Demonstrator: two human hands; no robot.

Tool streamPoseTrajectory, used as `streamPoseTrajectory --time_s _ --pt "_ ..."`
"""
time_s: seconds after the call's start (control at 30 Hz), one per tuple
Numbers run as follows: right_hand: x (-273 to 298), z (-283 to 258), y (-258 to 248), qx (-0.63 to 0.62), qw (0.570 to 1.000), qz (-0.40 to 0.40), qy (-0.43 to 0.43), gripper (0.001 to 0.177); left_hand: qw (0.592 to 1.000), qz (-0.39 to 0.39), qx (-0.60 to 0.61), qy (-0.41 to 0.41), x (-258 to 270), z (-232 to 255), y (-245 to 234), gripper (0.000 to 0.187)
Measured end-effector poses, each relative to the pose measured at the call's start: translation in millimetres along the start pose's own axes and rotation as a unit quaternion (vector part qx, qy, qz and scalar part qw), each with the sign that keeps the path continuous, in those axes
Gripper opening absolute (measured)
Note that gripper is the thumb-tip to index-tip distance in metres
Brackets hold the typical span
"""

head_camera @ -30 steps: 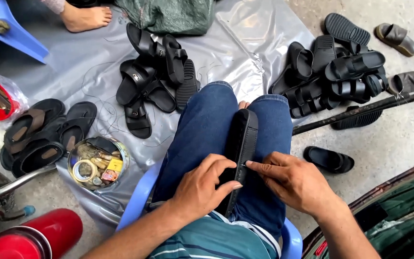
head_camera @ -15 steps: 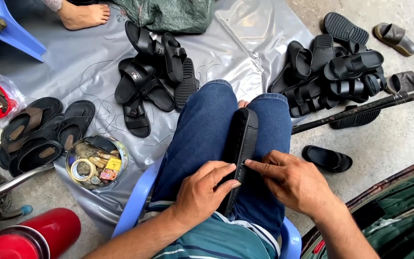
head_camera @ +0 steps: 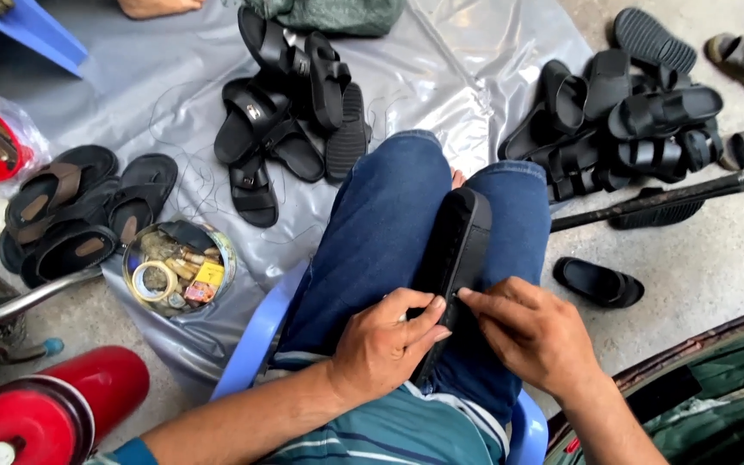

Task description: Hand-sewing the sole of a black sandal using a needle and thread.

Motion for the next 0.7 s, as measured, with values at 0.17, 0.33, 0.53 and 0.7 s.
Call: streamPoseTrajectory --time_s 0.17,0.33,0.53,0.7 --pt "-2 -5 -5 0.026 0.999 0.044 0.005 0.017 0.999 -0.046 0.007 0.003 -7 2 5 0.024" --pt "-1 -6 -8 0.022 0.999 0.03 0.0 0.02 0.986 -0.148 -0.049 -0.054 0 -31 -8 0.014" --pt "1 -3 -4 0.032 0.999 0.017 0.007 0.026 0.889 -0.149 0.347 -0.257 -4 -38 1 0.017" --pt "3 1 -1 0.049 0.999 0.001 0.002 0.034 0.876 -0.156 0.378 -0.255 -5 -31 29 0.015"
Point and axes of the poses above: each hand's wrist, its own x-axis away from the middle knuckle, its own y-axis out of the palm, z = x × y, the point moved 9 cm from there along -x, towards the middle knuckle, and after that the axes turned 14 degrees about y, right-handed, at the moved point
